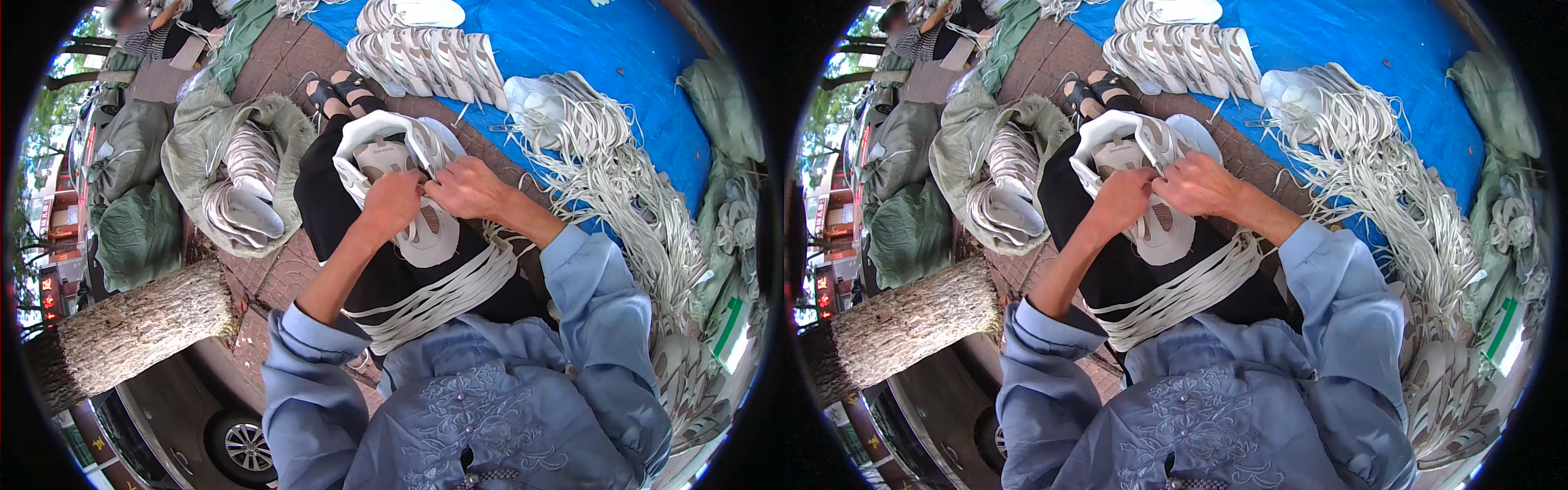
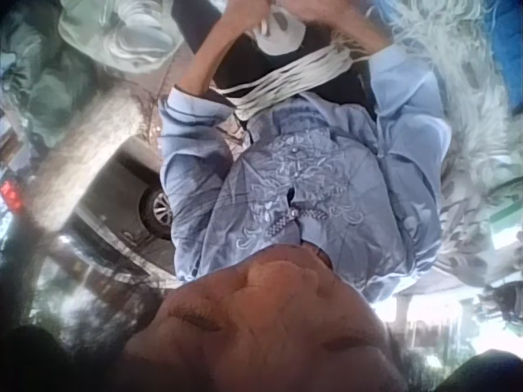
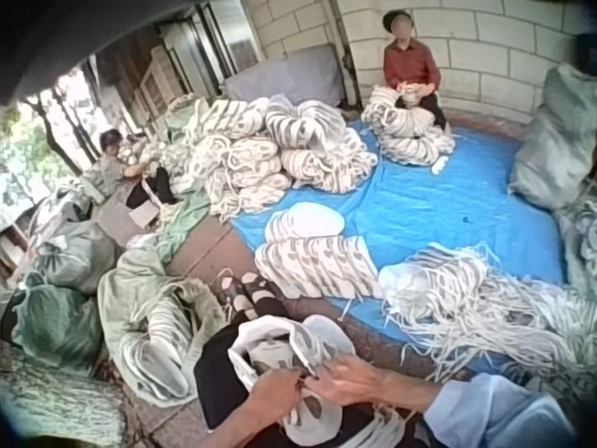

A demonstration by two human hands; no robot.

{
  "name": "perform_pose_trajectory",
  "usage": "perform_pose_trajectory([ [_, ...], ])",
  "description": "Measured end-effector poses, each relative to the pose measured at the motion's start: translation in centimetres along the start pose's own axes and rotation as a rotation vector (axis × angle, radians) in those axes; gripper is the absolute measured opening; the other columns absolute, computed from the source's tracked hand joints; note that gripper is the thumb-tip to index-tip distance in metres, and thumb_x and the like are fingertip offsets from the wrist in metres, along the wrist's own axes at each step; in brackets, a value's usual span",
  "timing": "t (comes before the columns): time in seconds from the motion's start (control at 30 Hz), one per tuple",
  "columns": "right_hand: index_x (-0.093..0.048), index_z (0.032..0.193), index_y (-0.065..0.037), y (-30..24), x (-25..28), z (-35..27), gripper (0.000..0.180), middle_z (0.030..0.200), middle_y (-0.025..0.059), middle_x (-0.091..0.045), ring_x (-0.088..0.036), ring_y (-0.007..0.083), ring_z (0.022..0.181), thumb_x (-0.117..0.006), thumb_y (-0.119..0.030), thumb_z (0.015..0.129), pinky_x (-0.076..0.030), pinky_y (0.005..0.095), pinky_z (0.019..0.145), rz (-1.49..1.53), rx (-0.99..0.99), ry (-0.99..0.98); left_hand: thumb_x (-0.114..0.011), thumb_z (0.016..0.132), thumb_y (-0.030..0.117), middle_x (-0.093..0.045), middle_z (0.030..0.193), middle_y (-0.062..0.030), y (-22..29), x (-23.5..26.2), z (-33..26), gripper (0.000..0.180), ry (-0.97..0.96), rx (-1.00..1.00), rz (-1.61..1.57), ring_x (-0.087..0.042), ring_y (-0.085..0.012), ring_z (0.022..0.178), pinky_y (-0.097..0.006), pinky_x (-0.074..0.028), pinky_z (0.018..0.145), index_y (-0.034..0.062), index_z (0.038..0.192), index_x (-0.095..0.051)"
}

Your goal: Insert and thread white laces into a sneaker upper.

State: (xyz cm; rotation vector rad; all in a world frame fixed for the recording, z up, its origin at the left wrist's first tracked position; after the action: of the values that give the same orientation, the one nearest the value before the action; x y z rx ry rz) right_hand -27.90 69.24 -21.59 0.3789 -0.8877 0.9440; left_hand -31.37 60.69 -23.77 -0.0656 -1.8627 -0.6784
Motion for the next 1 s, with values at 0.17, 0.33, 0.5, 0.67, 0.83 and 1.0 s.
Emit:
perform_pose_trajectory([
  [0.17,-0.048,0.060,-0.010,0.2,0.8,-0.2,0.010,0.053,0.0007,-0.041,-0.048,0.0150,0.049,-0.056,-0.014,0.062,-0.036,0.0282,0.045,0.002,-0.007,0.088,-0.046,0.077,0.013,-0.058,0.061,-0.0160,0.6,1.1,1.1,0.018,-0.377,0.147,-0.125,-0.059,-0.0302,0.055,-0.039,-0.049,0.056,0.0014,0.080,-0.060],
  [0.33,-0.050,0.063,-0.010,0.6,0.5,-0.5,0.011,0.055,0.0020,-0.047,-0.052,0.0171,0.052,-0.057,-0.018,0.064,-0.040,0.0304,0.049,0.029,-0.109,0.061,-0.044,0.079,0.014,-0.055,0.053,-0.0104,-0.8,-0.5,0.8,0.021,-0.398,0.273,-0.369,-0.058,-0.0201,0.046,-0.033,-0.045,0.040,-0.0001,0.080,-0.059],
  [0.5,-0.054,0.067,-0.009,1.3,0.0,-1.1,0.015,0.059,0.0039,-0.051,-0.055,0.0193,0.056,-0.063,-0.019,0.061,-0.042,0.0311,0.054,0.185,-0.361,0.059,-0.048,0.079,0.011,-0.054,0.054,-0.0066,-0.1,1.0,-1.5,0.015,-0.032,0.320,-0.603,-0.052,-0.0126,0.043,-0.027,-0.042,0.040,0.0002,0.082,-0.058],
  [0.67,-0.060,0.079,-0.006,2.5,-1.3,-1.6,0.023,0.067,0.0076,-0.059,-0.057,0.0217,0.061,-0.067,-0.021,0.063,-0.043,0.0303,0.055,0.737,-0.736,-0.109,-0.049,0.082,0.004,-0.052,0.054,-0.0044,-1.0,3.8,-4.5,0.009,0.253,0.249,-0.816,-0.048,-0.0063,0.046,-0.022,-0.038,0.043,0.0012,0.084,-0.057],
  [0.83,-0.063,0.079,-0.002,1.7,-2.9,0.1,0.015,0.060,0.0045,-0.057,-0.054,0.0104,0.053,-0.064,-0.014,0.070,-0.041,0.0255,0.047,1.000,-0.826,-0.190,-0.047,0.085,0.006,-0.058,0.067,-0.0031,1.0,5.0,-4.2,0.012,0.345,0.030,-0.661,-0.053,-0.0067,0.058,-0.021,-0.044,0.052,0.0004,0.089,-0.057],
  [1.0,-0.062,0.070,0.003,2.7,-0.2,2.9,0.011,0.053,0.0045,-0.054,-0.048,0.0063,0.045,-0.059,-0.007,0.075,-0.036,0.0193,0.040,1.503,-1.023,-0.021,-0.046,0.089,0.027,-0.058,0.100,-0.0092,-1.6,1.7,-3.9,0.035,0.315,0.045,-1.443,-0.053,-0.0156,0.093,-0.029,-0.040,0.087,-0.0013,0.107,-0.053],
])
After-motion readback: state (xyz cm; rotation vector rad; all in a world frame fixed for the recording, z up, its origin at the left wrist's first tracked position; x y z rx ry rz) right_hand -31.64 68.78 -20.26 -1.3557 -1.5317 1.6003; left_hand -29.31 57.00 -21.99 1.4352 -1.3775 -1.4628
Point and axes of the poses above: each hand's wrist, its own z-axis towards the middle knuckle, its own x-axis out of the back of the hand, y = z × x, the point moved 7 cm from there along z, towards the middle knuckle
